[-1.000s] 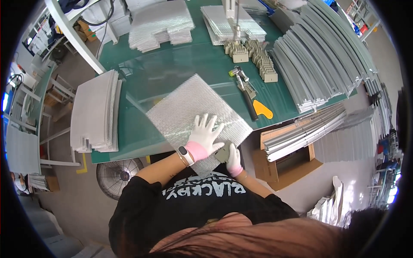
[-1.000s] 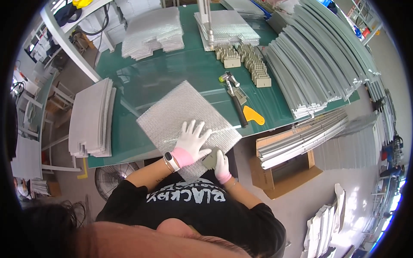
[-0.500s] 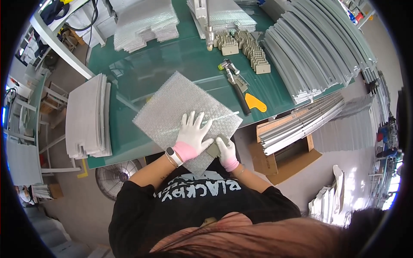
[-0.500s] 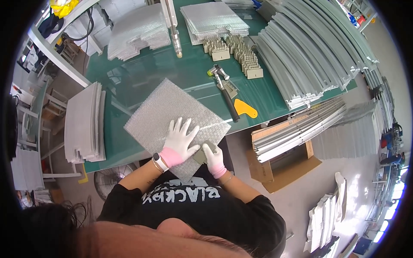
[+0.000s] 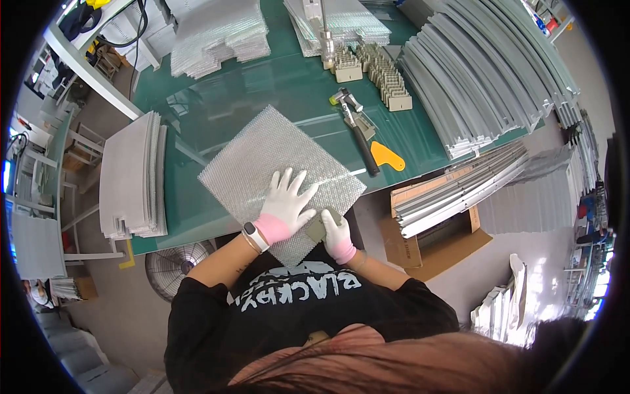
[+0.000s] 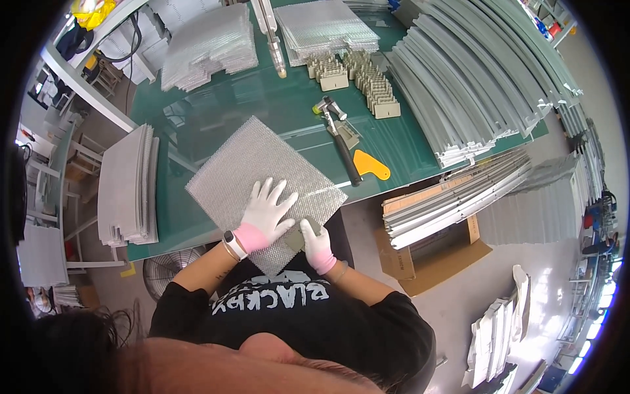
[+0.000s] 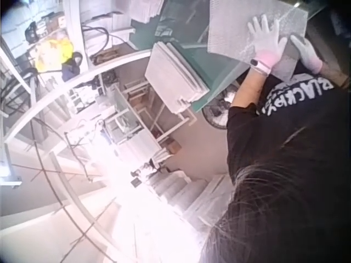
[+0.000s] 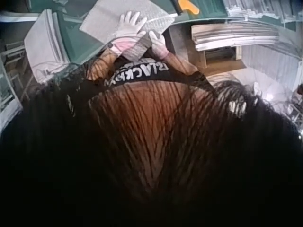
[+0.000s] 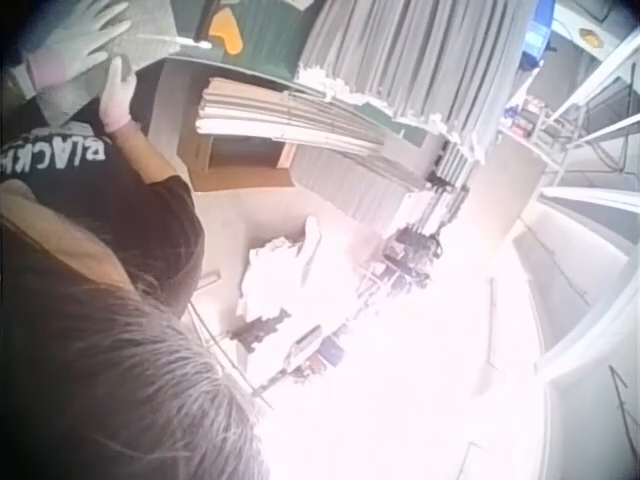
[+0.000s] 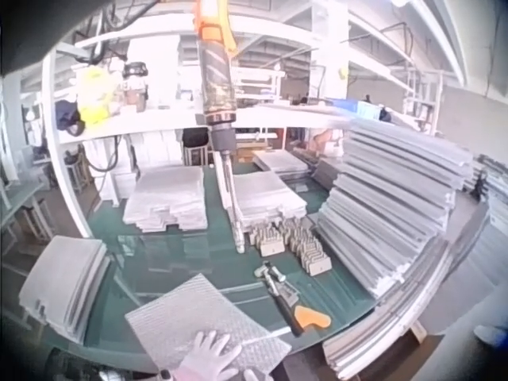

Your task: Assembling mesh filters into metal frames using a hammer and electric screwdriver.

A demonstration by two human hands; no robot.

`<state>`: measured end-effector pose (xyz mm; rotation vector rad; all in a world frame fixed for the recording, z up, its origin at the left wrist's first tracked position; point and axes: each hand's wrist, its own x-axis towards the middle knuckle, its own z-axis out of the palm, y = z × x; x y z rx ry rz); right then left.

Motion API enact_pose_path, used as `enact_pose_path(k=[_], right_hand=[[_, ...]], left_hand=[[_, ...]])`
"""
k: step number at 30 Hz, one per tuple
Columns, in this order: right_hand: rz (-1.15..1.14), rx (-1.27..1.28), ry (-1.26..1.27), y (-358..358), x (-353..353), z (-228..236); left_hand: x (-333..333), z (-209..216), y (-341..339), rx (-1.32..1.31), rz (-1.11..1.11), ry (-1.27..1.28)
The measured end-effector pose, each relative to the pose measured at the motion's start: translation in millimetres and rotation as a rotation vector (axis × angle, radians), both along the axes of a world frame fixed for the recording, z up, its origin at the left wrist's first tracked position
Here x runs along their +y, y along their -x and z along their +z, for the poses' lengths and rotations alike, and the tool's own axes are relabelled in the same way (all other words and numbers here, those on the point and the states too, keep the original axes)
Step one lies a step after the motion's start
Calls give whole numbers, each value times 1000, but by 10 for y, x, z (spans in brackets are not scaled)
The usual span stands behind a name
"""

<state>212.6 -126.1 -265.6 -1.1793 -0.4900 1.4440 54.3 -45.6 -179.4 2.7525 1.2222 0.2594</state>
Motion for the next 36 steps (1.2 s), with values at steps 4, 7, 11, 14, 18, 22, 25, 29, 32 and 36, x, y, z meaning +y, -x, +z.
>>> enact_pose_path(k=[4,7,11,14,18,22,25,29,32,36], right_hand=[[14,-48,-49,-60,-87,-74],[-57,81,7,-128,-110,-171],[-23,24,-23,-145,-5,-104],[-3,-70,41,-122,-20,-37],[-43,59,28,-129,-28,-105],[-65,159,55,-88,15,-116],[5,46,5,-113,-25,-121],[-32,-30,-16,-53,-87,-128],[-8,67,-5,-92,-94,-100],[-21,115,-40,-147,-128,-188]], left_hand=[[-25,34,-42,-43,-19,60],[-92,68,-108,-62,11,67],[-52,76,-131,-99,44,58],[-47,50,-123,-109,56,42],[-37,58,-118,-112,21,61],[-30,102,-118,-75,23,42],[-39,81,-97,-76,19,42],[-47,67,-87,-90,-9,40],[-98,39,-72,-114,4,33],[-116,39,-87,-120,12,44]])
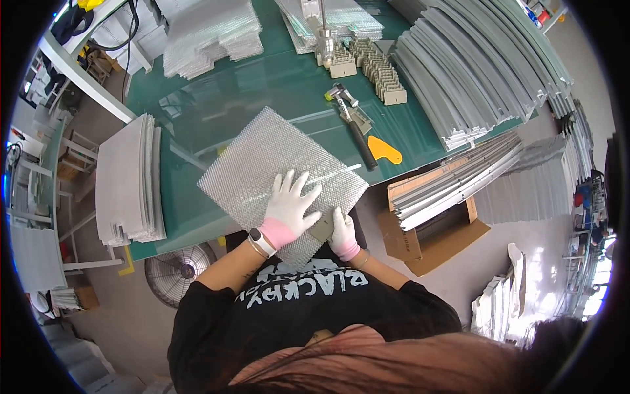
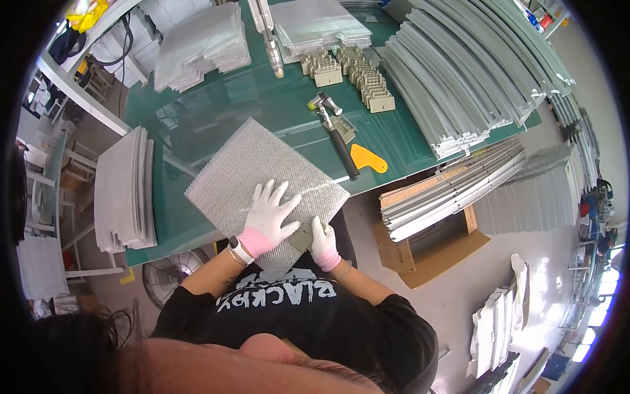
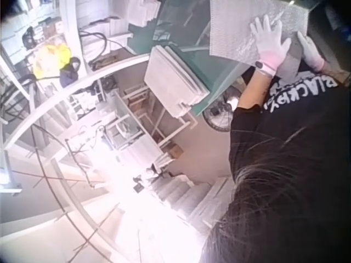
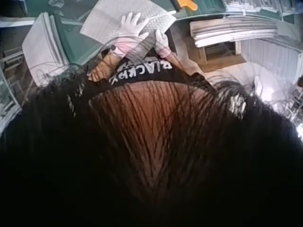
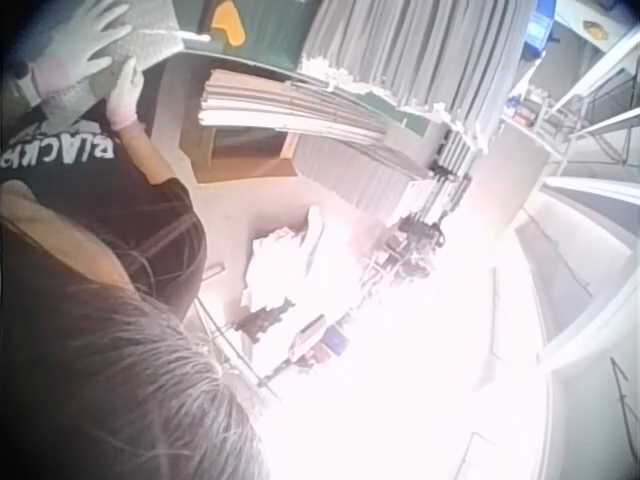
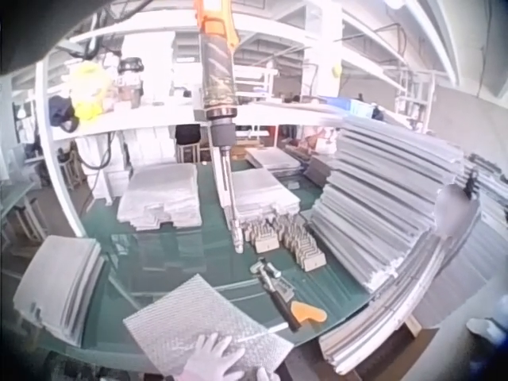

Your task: Assembling mesh filters into metal frames using a hammer and electric screwdriver.

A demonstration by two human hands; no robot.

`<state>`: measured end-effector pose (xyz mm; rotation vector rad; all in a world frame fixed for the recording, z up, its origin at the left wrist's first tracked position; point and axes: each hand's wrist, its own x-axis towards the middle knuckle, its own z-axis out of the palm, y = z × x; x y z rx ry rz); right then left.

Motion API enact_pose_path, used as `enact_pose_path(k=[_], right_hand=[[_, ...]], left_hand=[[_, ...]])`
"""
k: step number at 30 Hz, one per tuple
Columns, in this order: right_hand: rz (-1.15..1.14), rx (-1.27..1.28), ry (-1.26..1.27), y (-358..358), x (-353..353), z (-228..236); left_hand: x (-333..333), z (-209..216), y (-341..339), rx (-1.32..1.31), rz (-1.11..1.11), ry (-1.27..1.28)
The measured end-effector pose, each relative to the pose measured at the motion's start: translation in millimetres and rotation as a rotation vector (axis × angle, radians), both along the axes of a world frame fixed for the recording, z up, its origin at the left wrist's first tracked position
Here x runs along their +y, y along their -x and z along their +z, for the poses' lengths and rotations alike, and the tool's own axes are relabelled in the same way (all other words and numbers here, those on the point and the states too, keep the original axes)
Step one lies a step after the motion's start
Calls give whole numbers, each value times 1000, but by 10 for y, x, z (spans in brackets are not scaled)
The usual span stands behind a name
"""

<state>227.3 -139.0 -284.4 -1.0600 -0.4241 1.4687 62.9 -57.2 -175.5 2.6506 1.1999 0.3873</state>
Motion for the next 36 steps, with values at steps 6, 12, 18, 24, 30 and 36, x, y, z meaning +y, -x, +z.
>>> enact_pose_path(k=[6,12,18,24,30,36], right_hand=[[-102,64,61,67,44,-38],[1,-49,1,63,22,112],[-7,-47,12,33,52,121],[106,-143,-35,-98,46,66],[9,-116,-17,36,59,74],[49,-34,54,5,96,96]], left_hand=[[-12,-19,8,-1,-2,-15],[-7,-31,23,-2,-22,-7],[-18,-11,-3,0,-17,6],[-13,-16,-2,-14,-3,21],[-7,34,-35,-16,11,56],[3,-54,-9,-41,6,40]])
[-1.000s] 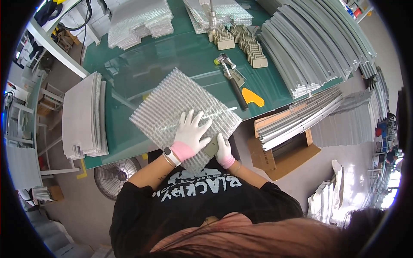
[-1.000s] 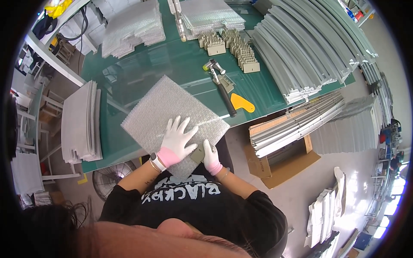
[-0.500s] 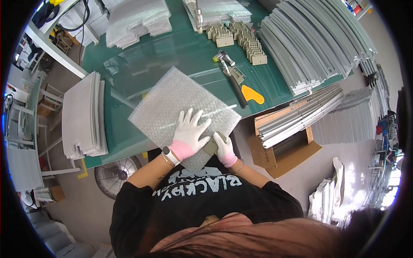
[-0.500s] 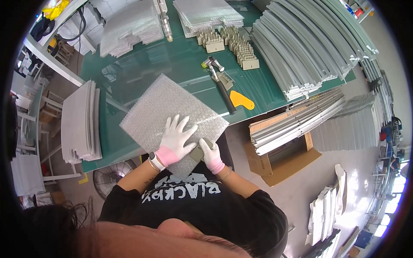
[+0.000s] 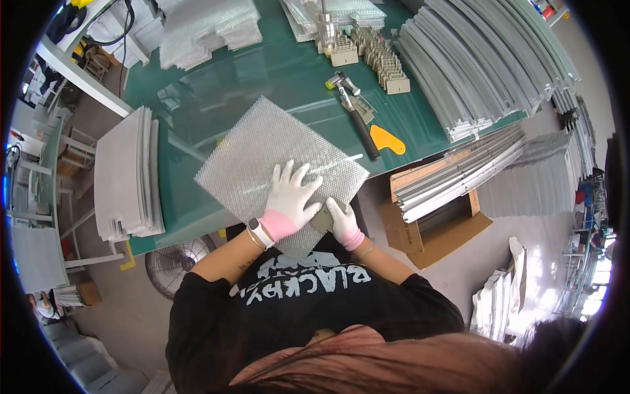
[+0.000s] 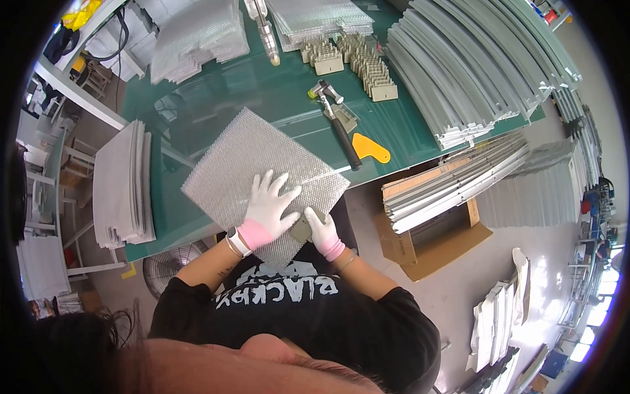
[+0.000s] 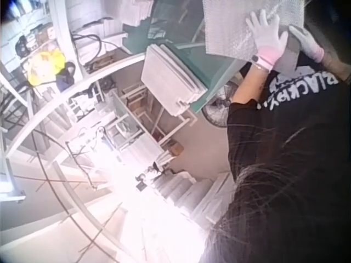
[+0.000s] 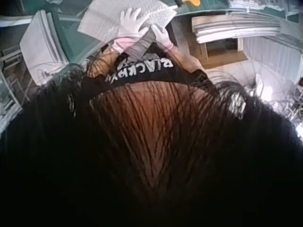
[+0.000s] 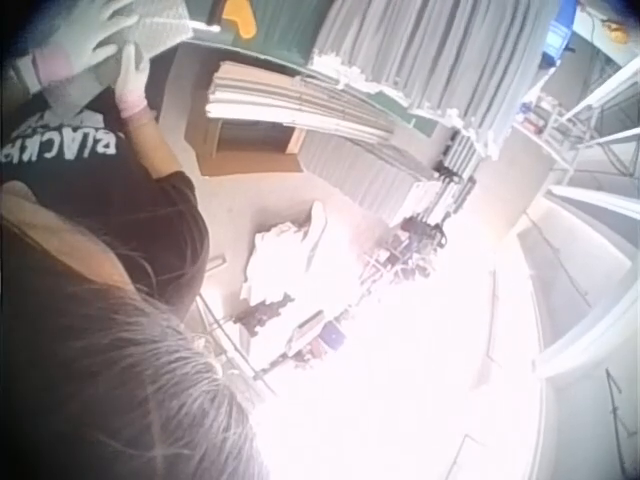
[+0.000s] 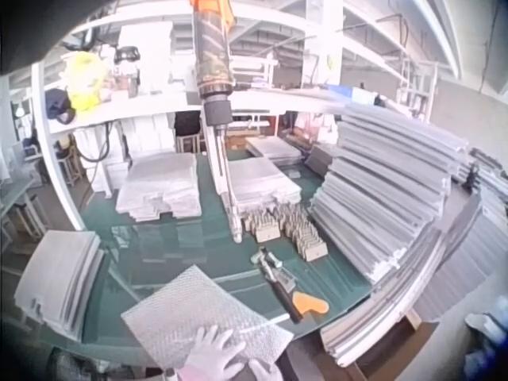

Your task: Assembling mesh filters into metal frames using a hammer and electric screwdriver.

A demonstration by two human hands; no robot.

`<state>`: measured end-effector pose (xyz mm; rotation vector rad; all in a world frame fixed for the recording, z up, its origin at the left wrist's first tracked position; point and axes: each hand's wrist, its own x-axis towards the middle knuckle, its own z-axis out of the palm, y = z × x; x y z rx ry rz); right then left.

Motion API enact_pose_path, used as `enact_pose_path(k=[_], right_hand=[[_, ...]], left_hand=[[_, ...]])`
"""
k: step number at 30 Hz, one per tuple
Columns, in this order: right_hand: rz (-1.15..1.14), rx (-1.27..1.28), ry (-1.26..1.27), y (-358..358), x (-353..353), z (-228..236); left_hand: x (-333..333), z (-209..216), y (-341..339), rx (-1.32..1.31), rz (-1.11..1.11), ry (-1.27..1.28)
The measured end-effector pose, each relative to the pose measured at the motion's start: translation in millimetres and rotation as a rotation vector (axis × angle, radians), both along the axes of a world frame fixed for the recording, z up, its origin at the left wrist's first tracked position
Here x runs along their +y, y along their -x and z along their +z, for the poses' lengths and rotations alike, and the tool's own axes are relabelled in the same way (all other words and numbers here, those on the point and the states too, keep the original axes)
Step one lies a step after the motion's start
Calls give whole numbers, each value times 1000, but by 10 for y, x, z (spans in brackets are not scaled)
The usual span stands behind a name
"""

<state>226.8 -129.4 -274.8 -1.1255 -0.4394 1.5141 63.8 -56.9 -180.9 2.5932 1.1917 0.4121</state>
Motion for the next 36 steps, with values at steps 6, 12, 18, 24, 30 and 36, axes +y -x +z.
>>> enact_pose_path(k=[6,12,18,24,30,36], right_hand=[[-91,116,-24,89,-44,259],[-72,21,-52,9,-91,59],[-102,76,-25,75,-101,-33],[-17,28,-18,40,-110,-47],[-202,164,-28,73,-113,134],[143,-108,-84,-134,-190,-133]], left_hand=[[-8,-10,22,-20,-14,6],[-52,33,13,-18,-19,28],[-52,59,-13,9,-21,42],[-49,64,-6,0,-31,27],[-48,59,4,-26,-31,15],[43,51,-150,-42,34,-64]])
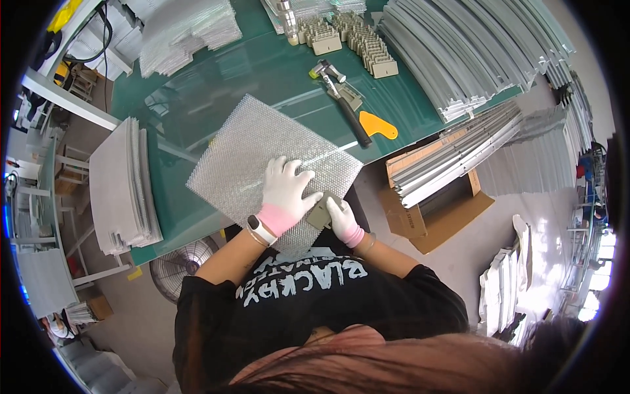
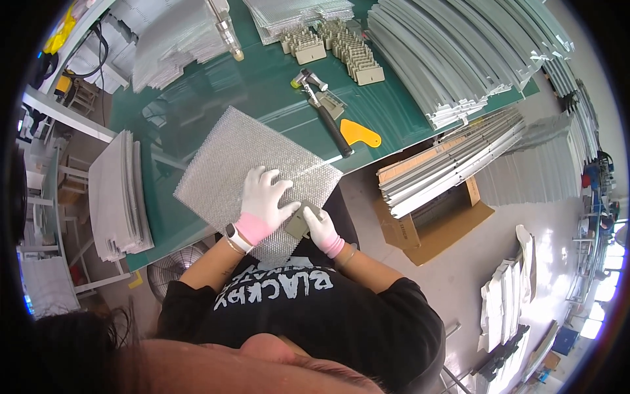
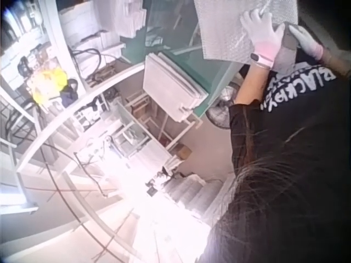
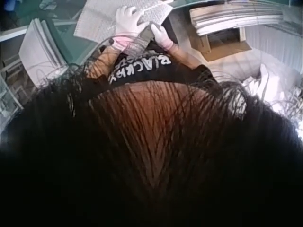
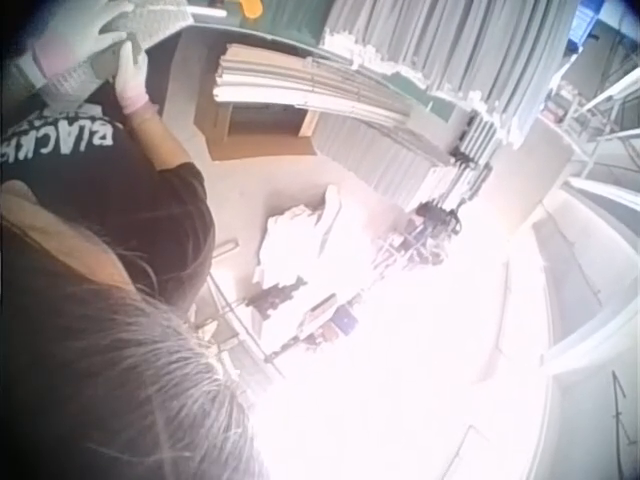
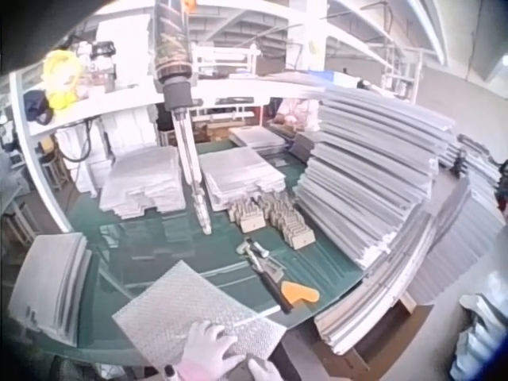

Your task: Assembling mesh filters into metal frames using a hammer and electric screwdriver.

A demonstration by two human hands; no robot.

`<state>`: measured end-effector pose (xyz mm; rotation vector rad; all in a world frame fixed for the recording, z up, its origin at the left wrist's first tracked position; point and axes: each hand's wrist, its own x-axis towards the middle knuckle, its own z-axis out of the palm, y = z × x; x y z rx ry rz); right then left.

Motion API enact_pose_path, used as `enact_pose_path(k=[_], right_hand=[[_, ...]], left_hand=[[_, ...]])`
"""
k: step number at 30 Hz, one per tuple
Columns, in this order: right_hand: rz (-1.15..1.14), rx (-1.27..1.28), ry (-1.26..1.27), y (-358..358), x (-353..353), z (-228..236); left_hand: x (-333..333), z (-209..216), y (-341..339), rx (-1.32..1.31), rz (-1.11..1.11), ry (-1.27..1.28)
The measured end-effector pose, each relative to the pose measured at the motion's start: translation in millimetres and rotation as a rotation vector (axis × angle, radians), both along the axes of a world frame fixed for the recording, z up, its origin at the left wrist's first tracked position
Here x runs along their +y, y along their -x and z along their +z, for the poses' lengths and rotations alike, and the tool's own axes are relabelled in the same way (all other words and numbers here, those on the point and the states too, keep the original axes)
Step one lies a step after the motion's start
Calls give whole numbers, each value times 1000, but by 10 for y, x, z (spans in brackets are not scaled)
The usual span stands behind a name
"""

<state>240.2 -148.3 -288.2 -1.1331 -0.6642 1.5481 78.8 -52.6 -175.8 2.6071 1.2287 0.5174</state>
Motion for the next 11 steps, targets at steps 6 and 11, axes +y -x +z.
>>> enact_pose_path(k=[6,11], right_hand=[[-27,-2,-19,66,1,-11],[-5,21,4,42,26,-2]], left_hand=[[145,-56,-115,-111,39,32],[133,-70,-133,-145,61,38]])
